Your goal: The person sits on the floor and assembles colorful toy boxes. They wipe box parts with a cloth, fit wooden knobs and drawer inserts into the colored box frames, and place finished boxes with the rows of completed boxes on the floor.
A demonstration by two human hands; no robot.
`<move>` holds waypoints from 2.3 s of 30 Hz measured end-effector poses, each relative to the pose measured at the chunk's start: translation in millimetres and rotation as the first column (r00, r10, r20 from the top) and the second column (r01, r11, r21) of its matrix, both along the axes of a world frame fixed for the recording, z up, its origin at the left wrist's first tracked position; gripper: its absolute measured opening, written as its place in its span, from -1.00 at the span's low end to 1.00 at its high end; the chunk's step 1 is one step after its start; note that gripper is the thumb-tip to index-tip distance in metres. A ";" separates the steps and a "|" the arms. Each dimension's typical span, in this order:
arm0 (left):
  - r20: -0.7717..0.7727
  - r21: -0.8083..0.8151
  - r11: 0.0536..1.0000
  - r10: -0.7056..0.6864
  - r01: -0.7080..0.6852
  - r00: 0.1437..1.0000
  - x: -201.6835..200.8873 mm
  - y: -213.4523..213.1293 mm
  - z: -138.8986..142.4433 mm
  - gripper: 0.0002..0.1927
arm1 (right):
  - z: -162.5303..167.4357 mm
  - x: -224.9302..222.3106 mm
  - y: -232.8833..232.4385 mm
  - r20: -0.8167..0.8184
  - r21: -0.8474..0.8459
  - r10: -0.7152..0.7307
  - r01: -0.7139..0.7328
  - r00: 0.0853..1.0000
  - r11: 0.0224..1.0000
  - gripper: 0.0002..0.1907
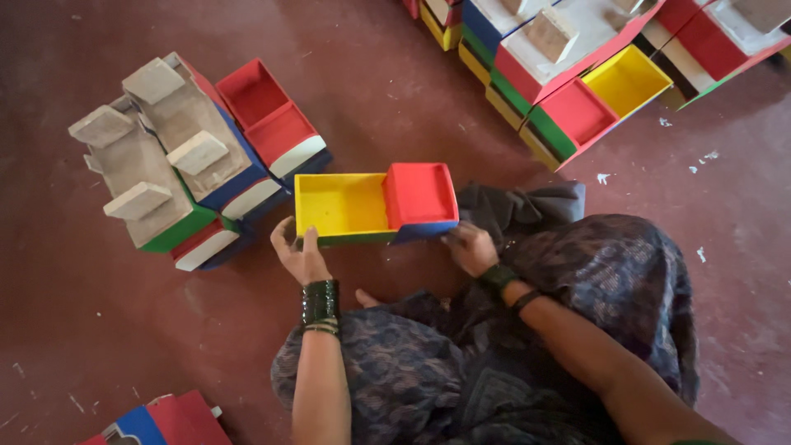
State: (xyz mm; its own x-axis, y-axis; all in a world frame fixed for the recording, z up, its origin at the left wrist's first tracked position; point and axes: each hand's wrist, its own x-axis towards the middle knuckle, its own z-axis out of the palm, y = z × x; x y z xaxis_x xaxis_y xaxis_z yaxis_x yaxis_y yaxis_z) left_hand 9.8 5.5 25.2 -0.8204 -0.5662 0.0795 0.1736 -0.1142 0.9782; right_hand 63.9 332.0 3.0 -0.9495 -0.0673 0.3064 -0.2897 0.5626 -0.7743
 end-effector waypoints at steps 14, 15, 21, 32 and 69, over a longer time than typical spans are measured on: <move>-0.142 -0.278 0.956 0.057 -0.095 0.988 26.6 18.7 56.8 -0.61 | -24.2 6.8 -16.2 0.147 0.146 0.025 -0.047 0.989 0.988 -0.66; -0.139 -0.327 0.939 0.066 -0.109 0.988 29.0 19.3 60.2 -0.61 | -26.0 7.9 -16.9 0.179 0.165 0.031 -0.061 0.983 0.984 -0.64; -0.073 -0.266 0.956 0.106 -0.122 0.992 29.4 21.8 62.2 -0.61 | -40.0 8.0 -21.8 0.134 0.222 0.127 -0.155 0.983 0.963 -0.60; -0.078 -0.163 0.975 -0.167 0.153 0.983 23.8 20.1 56.6 -0.16 | -26.0 -4.7 21.8 0.337 0.448 -0.035 -0.128 0.941 0.885 -0.74; -0.025 -0.395 0.885 -0.278 0.246 0.960 39.4 35.7 77.0 -0.19 | -32.6 -12.2 0.4 0.550 -0.117 0.188 -0.148 0.814 0.982 -0.65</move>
